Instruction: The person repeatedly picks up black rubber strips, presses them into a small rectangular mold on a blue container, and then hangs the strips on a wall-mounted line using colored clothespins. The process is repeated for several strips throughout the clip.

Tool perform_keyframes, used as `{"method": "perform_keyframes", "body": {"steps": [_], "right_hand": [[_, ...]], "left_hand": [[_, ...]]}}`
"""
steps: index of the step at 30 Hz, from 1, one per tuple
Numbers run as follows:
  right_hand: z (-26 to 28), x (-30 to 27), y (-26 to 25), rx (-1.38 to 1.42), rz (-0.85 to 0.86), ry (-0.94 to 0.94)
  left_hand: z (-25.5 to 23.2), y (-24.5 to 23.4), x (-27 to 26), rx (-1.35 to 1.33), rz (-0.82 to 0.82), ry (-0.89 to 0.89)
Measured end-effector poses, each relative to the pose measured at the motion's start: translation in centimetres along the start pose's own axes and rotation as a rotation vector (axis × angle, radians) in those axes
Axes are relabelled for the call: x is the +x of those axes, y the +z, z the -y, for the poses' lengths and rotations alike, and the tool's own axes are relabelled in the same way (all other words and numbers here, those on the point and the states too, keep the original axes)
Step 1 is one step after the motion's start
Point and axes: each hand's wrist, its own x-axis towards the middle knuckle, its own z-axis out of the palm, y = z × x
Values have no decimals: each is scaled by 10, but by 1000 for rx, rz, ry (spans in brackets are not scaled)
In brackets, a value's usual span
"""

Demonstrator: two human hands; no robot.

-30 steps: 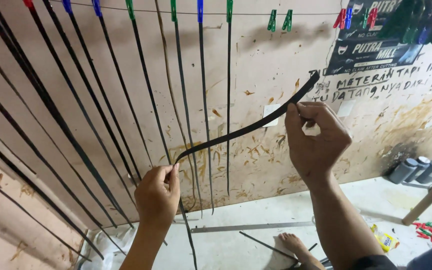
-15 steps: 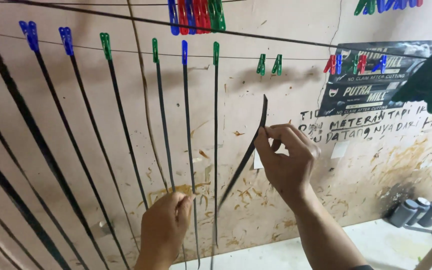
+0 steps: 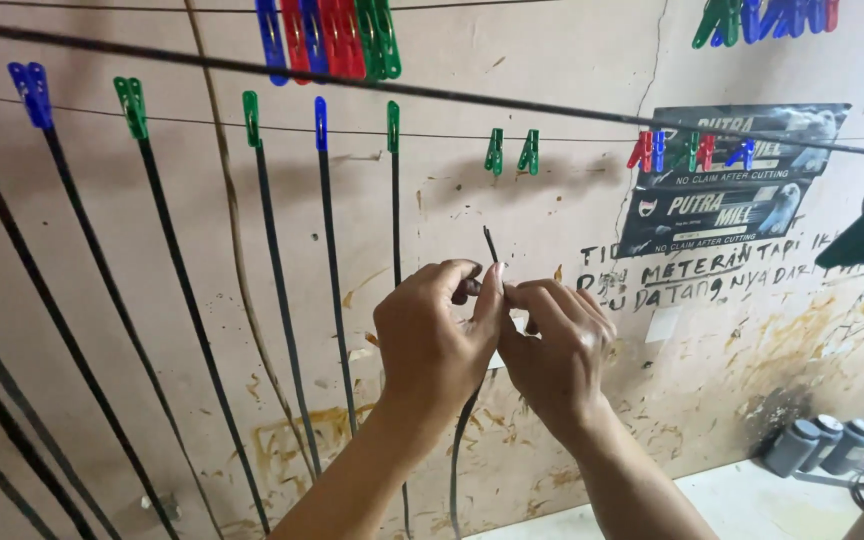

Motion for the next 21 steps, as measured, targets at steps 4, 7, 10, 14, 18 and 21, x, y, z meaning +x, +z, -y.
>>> {"method": "perform_keyframes", "body": {"steps": [4,7,10,14,18,21], "right_hand": [[-21,-8,7,-62,30,-32],[-34,-7,2,-45,103,-18],[-62,3,2,43,155,16],[-122,42,28,-21,30,-149],[-164,60,80,-63,167,-222],[-188,67,108,-181,377,-316]], "left_hand": [[-1,19,5,14,61,-36],[2,33,10,12,87,-55],[17,40,18,-28,135,-99],[38,54,28,-76,202,-147],[58,76,37,-18,279,-198],[78,97,39,0,289,-215]]}}
